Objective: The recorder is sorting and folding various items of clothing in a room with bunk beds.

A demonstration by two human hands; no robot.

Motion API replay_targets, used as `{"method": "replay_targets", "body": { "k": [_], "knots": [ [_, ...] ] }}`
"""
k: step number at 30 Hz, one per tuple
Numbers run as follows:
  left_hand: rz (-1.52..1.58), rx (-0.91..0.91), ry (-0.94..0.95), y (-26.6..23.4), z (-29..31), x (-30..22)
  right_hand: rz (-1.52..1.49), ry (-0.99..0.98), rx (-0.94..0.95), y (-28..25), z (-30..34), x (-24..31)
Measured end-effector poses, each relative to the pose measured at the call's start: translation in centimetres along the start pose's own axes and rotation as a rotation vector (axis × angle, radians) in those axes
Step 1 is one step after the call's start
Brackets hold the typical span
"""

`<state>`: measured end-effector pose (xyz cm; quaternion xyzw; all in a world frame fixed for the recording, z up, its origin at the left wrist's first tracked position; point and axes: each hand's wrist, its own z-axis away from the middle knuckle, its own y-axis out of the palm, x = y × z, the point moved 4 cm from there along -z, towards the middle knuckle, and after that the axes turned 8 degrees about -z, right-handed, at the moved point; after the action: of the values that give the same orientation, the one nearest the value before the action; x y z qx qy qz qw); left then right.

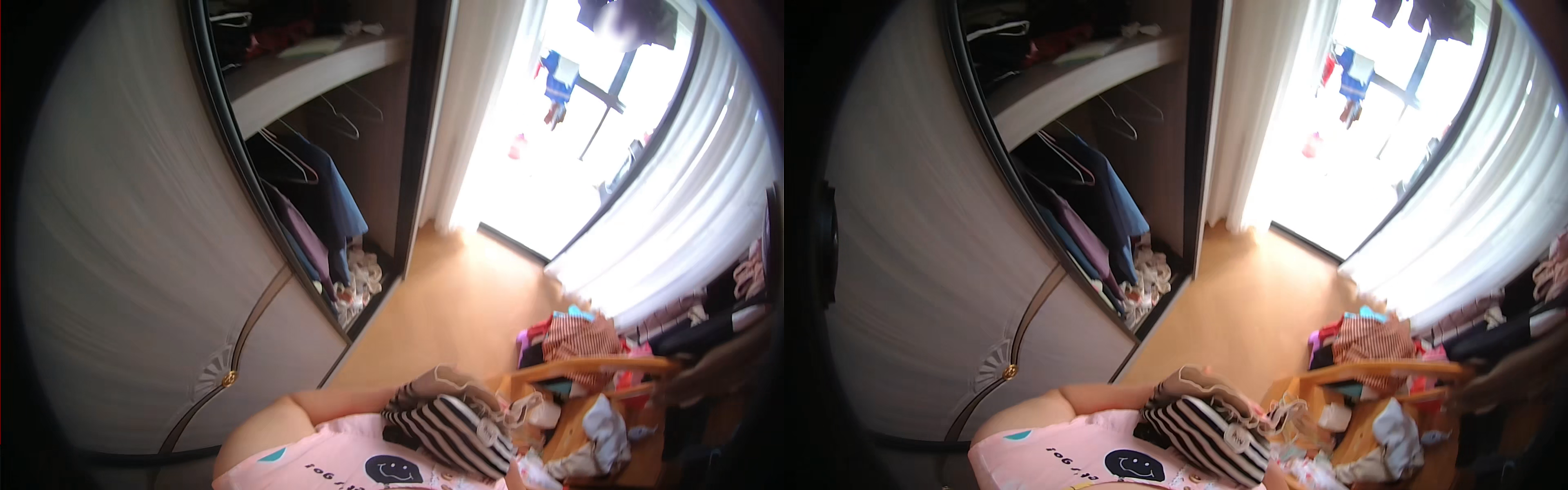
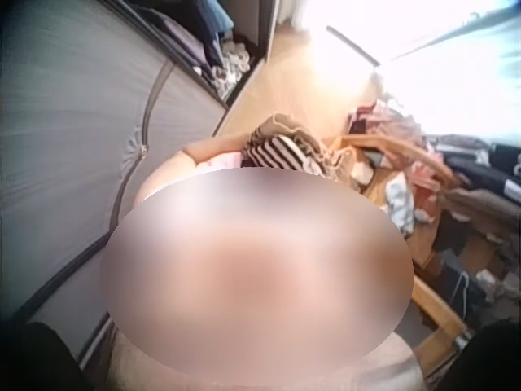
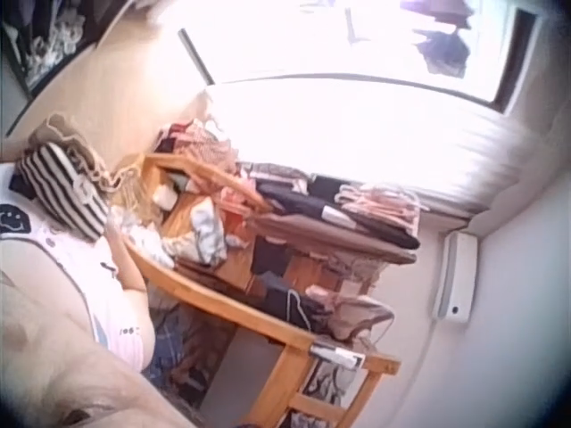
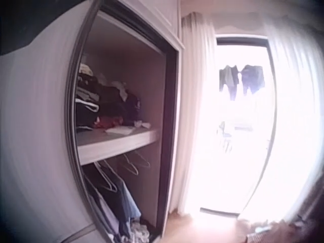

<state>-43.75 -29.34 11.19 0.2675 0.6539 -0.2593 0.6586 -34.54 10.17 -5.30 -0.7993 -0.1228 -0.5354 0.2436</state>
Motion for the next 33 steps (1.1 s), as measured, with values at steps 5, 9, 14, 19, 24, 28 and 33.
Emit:
{"method": "replay_targets", "body": {
  "k": [5,9,14,19,24,28,33],
  "knots": [
    [-0.027,-0.194,0.157,-5.0,0.4,-1.7,-0.117,-0.006,0.095,-4.8,-11.4,-5.6],
    [0.006,-0.39,0.277,-7.1,-0.1,-2.8,-0.228,0.055,0.222,-7.1,-17.4,-9.5],
    [0.029,-0.558,0.425,-11.9,-5.5,-6.5,-0.348,0.149,0.319,4.2,-38.1,-0.3],
    [-0.012,-0.785,0.578,-15.7,-4.1,-9.4,-0.444,0.187,0.541,6.8,-47.4,0.8],
    [-0.002,-0.939,0.767,-18.8,-0.6,-10.7,-0.343,-0.15,0.714,12.7,-58.4,9.2],
    [0.018,-1.026,0.897,-20.7,6.2,-13.0,-0.108,-1.201,0.5,17.7,-66.4,18.3],
    [0.06,-1.085,1.058,-22.4,13.1,-15.2,-0.864,-0.258,0.666,27.8,-75.2,31.8]
  ]
}}
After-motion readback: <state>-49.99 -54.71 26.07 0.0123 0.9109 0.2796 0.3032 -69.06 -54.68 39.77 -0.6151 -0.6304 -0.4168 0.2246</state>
